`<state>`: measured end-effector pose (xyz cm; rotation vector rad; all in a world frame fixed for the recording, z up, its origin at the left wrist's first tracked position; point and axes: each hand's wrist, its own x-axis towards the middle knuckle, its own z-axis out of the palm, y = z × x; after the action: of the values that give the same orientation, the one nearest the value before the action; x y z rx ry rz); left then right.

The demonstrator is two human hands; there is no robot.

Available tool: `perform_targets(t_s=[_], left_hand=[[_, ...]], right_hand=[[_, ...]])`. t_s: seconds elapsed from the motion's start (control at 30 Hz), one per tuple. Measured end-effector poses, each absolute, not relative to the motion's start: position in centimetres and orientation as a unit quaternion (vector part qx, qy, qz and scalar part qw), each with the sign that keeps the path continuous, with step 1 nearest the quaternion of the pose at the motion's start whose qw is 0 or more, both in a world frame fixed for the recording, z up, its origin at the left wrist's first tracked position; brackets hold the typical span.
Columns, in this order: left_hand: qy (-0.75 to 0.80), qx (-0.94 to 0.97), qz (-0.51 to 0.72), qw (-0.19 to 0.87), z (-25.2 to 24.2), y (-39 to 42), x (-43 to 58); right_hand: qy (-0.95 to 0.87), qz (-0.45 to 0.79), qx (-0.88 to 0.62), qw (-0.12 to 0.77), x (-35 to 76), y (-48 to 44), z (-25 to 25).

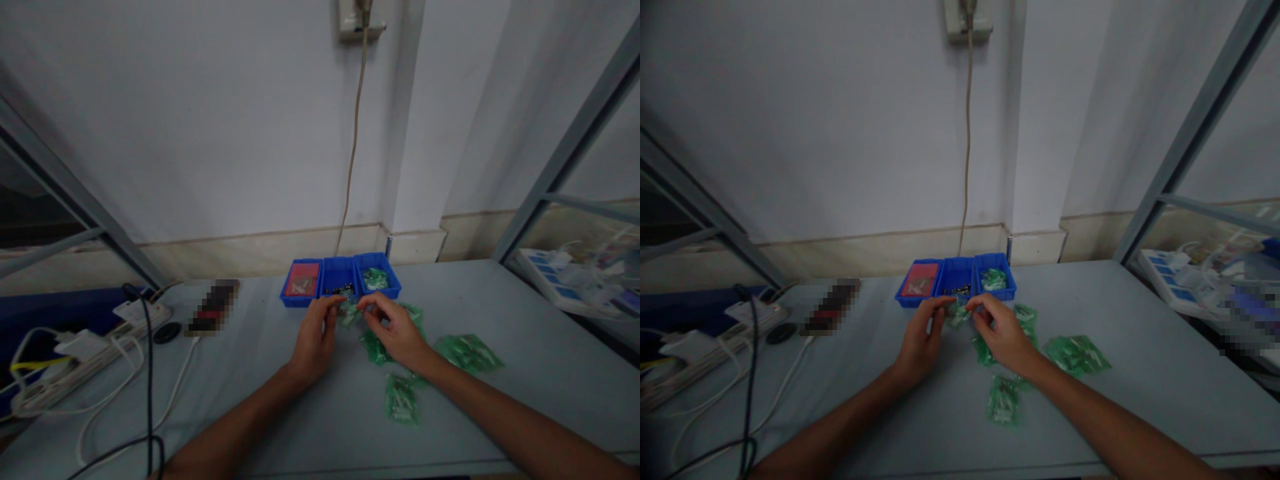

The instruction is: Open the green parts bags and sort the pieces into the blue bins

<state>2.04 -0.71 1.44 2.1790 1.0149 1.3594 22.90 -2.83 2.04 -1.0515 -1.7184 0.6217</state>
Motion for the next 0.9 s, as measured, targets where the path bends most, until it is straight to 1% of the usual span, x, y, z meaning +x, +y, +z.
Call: perform_targets(t_s=[0.37, 0.57, 0.73, 0.9], left_hand=[[0.329, 0.789, 0.481, 0.195, 1.2, -0.5, 1.8], [0.314, 0.788, 0.494, 0.192, 1.6, -0.5, 1.8], [0.338, 0.791, 0.481, 0.168, 2.2, -0.6, 2.0], [0.337, 0.793, 0.481, 0.165, 2.2, -0.6, 2.0]], right_hand=[[-0.705, 0.259, -0.451, 0.482, 23.0, -2.7, 1.8], [-0.71, 0.244, -0.413, 0.516, 22.9, -2.7, 2.0], [-0.668, 0.345, -0.433, 0.497, 22.9, -2.4, 1.5], [-0.635, 0.383, -0.418, 0.525, 22.8, -2.4, 1.6]])
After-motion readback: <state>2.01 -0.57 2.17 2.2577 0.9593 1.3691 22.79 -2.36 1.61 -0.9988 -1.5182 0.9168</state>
